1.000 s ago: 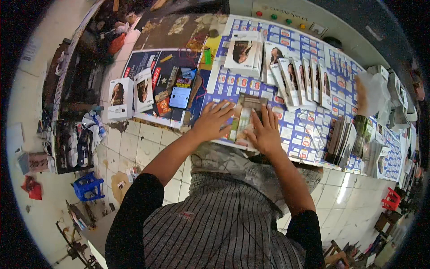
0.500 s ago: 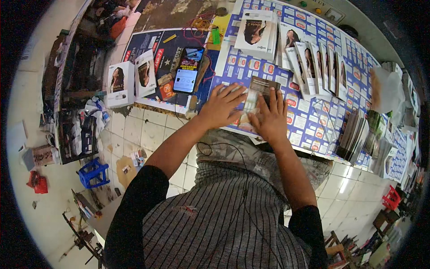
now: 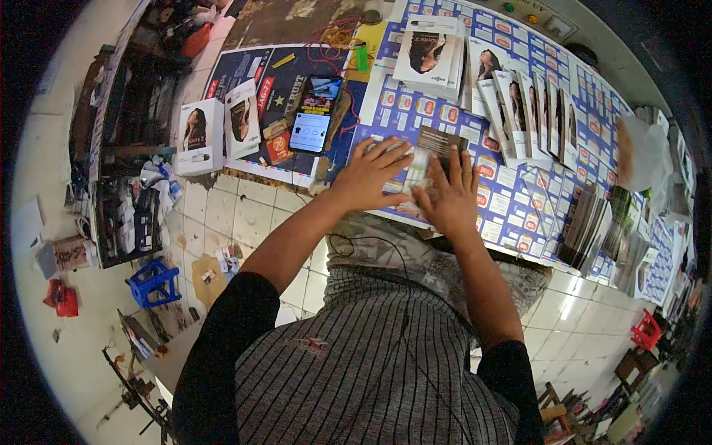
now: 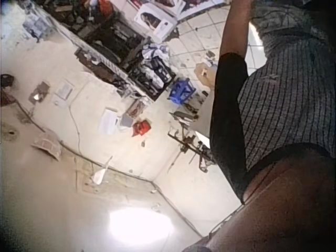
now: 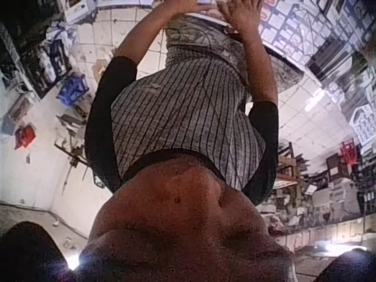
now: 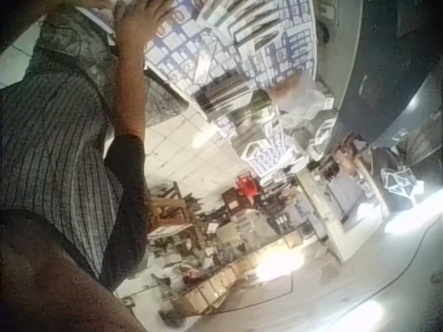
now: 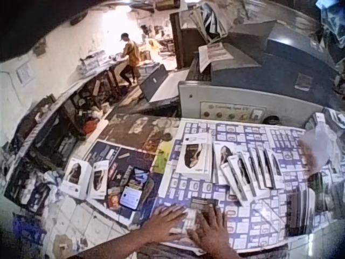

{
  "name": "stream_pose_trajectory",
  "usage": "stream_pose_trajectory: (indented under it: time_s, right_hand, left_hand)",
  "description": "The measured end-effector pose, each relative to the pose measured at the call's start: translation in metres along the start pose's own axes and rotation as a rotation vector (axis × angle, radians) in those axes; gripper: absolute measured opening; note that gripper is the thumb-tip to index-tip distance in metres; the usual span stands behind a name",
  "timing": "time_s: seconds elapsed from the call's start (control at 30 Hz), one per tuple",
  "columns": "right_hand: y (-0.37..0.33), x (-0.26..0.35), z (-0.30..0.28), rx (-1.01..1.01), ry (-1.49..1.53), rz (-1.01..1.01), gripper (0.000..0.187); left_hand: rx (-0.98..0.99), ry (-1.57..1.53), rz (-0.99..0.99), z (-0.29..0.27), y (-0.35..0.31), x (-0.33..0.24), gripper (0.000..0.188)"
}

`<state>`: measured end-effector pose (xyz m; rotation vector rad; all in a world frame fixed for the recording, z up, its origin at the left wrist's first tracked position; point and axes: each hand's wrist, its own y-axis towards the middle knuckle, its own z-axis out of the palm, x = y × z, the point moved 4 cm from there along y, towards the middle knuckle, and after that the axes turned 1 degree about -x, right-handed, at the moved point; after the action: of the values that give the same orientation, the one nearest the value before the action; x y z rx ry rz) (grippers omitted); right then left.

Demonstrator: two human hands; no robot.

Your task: The person folds printed paper packaging along pre-scored lines by hand, handling them one at a time and stacking them after folding.

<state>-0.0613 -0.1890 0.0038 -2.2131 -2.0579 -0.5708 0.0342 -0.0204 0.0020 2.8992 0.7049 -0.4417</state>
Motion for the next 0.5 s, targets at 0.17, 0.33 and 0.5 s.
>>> stream_pose_trajectory:
  time_s: [0.17,0.33,0.5]
  right_hand:
    - [0.0012,-0.0006,0.0000,0.027,0.003,0.026,0.070]
    - [0.0017,-0.0001,-0.0025,0.030,0.022,0.032,0.070]
    - [-0.0021,-0.0051,-0.0025,0.003,0.041,0.025,0.071]
  left_hand:
    - [0.005,0.014,0.005,-0.0002,0.0008,-0.0001,0.081]
    - [-0.016,0.015,0.019,0.0011,0.0000,-0.0001,0.080]
    - [-0.004,0.041,0.047,0.0016,0.0021,-0.0040,0.078]
